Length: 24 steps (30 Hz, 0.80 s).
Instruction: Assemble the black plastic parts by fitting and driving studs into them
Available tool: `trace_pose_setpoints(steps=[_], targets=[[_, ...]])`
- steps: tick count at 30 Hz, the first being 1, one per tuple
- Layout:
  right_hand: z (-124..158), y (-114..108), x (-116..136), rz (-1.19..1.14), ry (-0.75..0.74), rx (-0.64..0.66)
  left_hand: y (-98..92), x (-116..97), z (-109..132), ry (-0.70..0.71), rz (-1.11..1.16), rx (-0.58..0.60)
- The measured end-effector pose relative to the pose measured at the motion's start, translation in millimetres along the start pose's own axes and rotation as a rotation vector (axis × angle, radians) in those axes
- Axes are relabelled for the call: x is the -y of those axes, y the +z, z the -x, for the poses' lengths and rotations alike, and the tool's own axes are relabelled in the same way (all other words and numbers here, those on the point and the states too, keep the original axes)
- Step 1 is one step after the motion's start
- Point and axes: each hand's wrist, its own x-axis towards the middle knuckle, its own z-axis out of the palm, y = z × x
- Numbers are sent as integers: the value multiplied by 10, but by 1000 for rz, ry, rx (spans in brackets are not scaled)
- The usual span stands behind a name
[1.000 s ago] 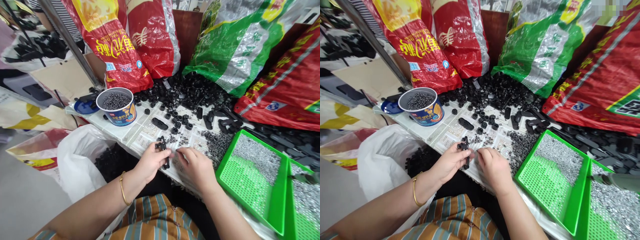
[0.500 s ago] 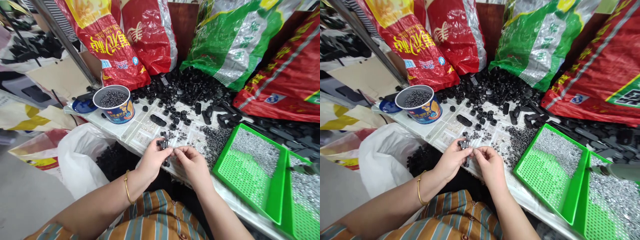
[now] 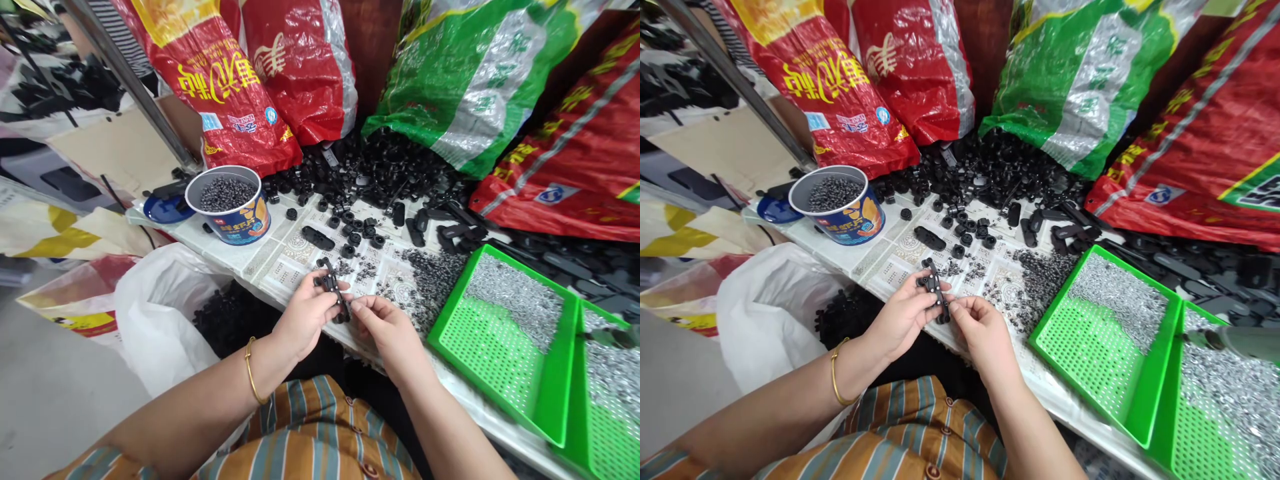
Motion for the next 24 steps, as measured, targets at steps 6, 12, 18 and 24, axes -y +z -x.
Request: trace_pose_setpoints(steps=[6,12,18,24], targets=[[-39,-9,-1,-11,43,14,12,-7,31,21,-29,48],[-82,-54,-1,88,21,20,29,1,50,52,-93,53],[-119,-54,73,276,-47,-2,30,67,31,95,-84,30],[-134,-54,137,392,-80,11,69,49,56,36,-33,-16]])
